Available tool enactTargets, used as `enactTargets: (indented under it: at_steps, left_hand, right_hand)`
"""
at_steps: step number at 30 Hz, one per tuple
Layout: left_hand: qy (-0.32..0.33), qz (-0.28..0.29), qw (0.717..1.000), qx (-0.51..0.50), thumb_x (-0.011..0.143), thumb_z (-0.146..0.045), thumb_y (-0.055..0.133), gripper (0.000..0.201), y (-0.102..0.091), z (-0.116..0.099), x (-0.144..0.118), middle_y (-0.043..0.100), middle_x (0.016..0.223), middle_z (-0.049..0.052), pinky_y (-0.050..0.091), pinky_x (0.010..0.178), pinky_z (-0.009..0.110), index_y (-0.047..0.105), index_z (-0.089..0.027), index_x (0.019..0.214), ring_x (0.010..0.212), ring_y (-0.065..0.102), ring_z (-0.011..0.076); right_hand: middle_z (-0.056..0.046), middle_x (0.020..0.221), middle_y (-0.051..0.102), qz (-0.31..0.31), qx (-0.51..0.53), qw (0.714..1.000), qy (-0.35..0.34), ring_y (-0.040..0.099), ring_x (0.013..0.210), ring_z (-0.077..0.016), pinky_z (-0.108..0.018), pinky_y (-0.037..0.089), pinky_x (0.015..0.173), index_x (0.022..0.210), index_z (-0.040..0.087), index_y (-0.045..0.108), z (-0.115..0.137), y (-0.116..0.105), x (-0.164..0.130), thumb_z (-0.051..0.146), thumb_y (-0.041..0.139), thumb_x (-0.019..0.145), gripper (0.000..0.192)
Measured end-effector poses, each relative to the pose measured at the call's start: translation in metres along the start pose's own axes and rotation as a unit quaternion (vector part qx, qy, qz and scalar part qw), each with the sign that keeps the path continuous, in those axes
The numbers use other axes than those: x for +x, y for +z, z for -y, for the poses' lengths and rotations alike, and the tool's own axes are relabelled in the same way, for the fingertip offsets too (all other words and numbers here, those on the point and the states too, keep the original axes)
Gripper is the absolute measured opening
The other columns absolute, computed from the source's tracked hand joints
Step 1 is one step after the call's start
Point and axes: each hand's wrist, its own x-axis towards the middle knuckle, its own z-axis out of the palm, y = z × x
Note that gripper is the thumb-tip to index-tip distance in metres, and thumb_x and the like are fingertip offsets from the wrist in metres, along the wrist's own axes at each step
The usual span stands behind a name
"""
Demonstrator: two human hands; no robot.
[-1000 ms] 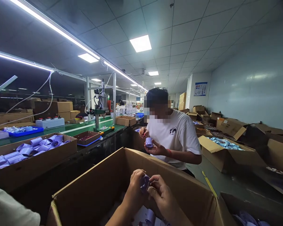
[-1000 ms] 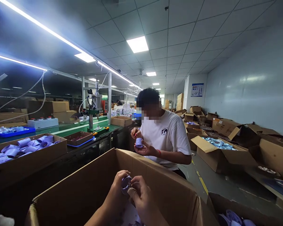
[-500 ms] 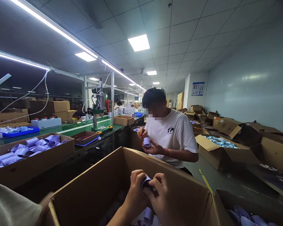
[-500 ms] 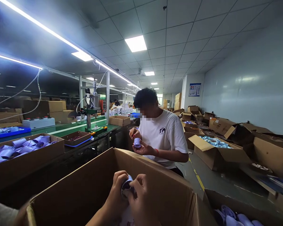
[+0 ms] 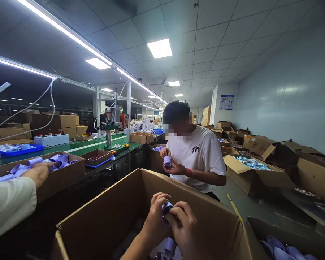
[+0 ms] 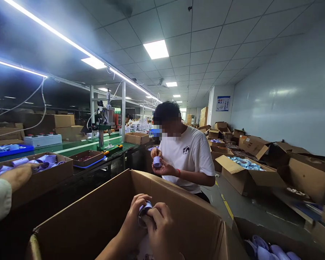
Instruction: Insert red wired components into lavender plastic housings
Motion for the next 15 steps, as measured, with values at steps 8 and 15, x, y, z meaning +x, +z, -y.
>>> enactTargets:
  at_steps: [8,15]
  left_hand:
    - [-0.092,0.113,0.987,-0.066,0.063,-0.009,0.061,0.03,-0.007,-0.011,0.006,0.056,0.087,0.003,0.047,0.067,0.026,0.049,-0.019,0.089,0.075,0.054,0.014]
    - [-0.127,0.228,0.965,-0.004,0.06,-0.011,0.057,0.026,-0.017,-0.025,0.012,0.057,0.085,0.005,0.043,0.07,0.029,0.051,-0.018,0.084,0.078,0.051,0.0171]
  right_hand:
    - [0.0,0.078,0.06,0.079,0.009,0.987,0.138,0.058,0.07,-0.0164,-0.025,0.046,0.064,0.079,0.022,0.057,-0.002,-0.006,0.008,0.008,0.055,0.07,0.017]
    - [-0.003,0.088,0.06,0.183,-0.049,0.967,0.172,0.056,0.089,-0.0226,-0.032,0.041,0.077,0.076,0.021,0.056,0.014,-0.022,0.02,0.002,0.048,0.069,0.022]
